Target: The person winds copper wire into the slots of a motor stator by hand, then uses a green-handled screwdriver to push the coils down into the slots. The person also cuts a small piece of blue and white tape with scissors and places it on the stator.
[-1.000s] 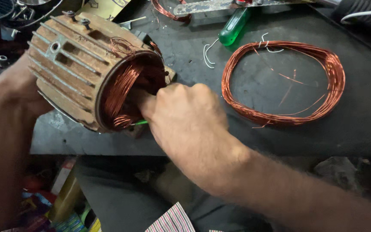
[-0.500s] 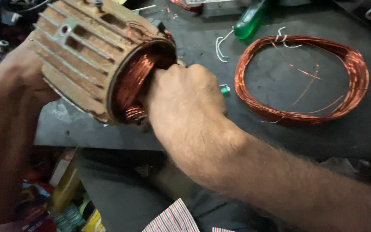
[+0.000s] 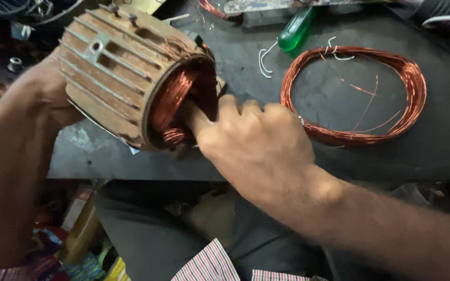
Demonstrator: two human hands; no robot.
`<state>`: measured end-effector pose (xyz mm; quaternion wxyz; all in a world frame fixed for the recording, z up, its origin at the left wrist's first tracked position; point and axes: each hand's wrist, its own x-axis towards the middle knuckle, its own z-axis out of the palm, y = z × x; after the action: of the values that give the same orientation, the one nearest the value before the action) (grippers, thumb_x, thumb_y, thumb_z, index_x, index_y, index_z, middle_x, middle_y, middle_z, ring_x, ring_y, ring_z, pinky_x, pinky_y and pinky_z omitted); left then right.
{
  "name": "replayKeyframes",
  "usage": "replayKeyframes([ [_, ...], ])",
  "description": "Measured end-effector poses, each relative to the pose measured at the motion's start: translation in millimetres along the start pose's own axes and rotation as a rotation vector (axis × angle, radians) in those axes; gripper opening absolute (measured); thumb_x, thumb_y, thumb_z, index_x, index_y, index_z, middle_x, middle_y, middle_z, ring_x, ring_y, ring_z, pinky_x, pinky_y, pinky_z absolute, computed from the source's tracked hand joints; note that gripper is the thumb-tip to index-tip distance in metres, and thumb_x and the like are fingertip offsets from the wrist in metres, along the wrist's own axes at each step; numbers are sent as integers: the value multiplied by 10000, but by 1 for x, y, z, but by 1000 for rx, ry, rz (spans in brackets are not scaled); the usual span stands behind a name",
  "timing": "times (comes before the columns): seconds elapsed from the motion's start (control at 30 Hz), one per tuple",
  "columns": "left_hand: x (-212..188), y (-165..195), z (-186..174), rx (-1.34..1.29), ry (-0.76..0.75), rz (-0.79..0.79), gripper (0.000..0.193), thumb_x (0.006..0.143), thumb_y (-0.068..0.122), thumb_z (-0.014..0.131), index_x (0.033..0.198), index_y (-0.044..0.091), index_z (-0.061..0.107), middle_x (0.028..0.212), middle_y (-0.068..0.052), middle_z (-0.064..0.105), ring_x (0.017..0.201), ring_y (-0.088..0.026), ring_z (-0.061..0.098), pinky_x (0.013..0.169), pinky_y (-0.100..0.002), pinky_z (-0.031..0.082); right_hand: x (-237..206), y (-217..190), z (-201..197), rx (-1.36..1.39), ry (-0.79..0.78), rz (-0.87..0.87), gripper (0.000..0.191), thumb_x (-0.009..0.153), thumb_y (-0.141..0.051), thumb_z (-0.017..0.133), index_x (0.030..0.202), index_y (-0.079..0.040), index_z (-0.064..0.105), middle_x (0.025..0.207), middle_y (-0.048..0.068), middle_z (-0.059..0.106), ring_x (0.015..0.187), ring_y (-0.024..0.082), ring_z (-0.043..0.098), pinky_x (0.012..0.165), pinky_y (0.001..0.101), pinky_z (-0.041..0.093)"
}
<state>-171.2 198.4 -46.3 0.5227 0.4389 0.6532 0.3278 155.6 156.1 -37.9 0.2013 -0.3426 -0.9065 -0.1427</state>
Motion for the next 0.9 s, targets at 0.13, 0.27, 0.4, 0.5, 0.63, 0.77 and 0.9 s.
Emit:
replayKeyframes([
  [0.13,-2,-1,1,41,58,-8,202,961,110,655,1139,24,695,1034,-152,743,842,-206,753,672,-367,648,-7,2,-10,-130,-16,-47,121,843,-180,679,949,-168,737,640,-7,607,514,125,616,442,273,458],
  [0.27,8,-7,-1,-168,-153,35,197,995,99,687,1131,-44,683,989,-184,727,786,-214,732,610,-348,625,-11,4,-24,-171,-38,-60,469,835,-203,673,1300,-173,727,639,0,593,496,130,604,468,258,462],
  [0.4,15,-13,-3,-283,-249,81,225,997,115,688,1153,-48,682,1017,-179,739,821,-209,748,651,-333,646,-9,5,-33,-20,-207,-29,570,856,-215,680,1417,-130,636,791,62,641,527,168,645,472,297,512],
  [0.5,14,-12,-2,-259,-167,21,248,990,149,666,1156,-33,694,1016,-170,749,818,-201,753,652,-331,650,-28,9,-44,422,-299,72,733,827,-254,692,1533,-102,565,1000,105,626,736,214,684,621,340,554],
  [0.63,10,-9,3,-187,-128,-23,267,977,168,648,1141,-36,695,998,-182,757,812,-205,758,648,-339,652,-66,35,-46,810,-361,115,639,823,-285,721,1387,-9,600,1181,109,574,972,228,666,776,359,532],
  [0.77,11,-13,0,-180,-76,-93,287,946,181,644,1134,-28,701,979,-187,759,798,-215,765,654,-349,671,-82,47,-42,1060,-592,298,427,990,-255,640,1402,-149,678,1101,-6,619,837,88,633,705,254,547],
  [0.9,13,-22,-9,-125,-140,-61,290,937,141,669,1124,-79,699,968,-233,747,765,-236,760,600,-367,647,-64,31,-38,1026,-589,552,541,913,-321,680,1445,-252,616,742,1,624,599,115,625,546,303,530],
])
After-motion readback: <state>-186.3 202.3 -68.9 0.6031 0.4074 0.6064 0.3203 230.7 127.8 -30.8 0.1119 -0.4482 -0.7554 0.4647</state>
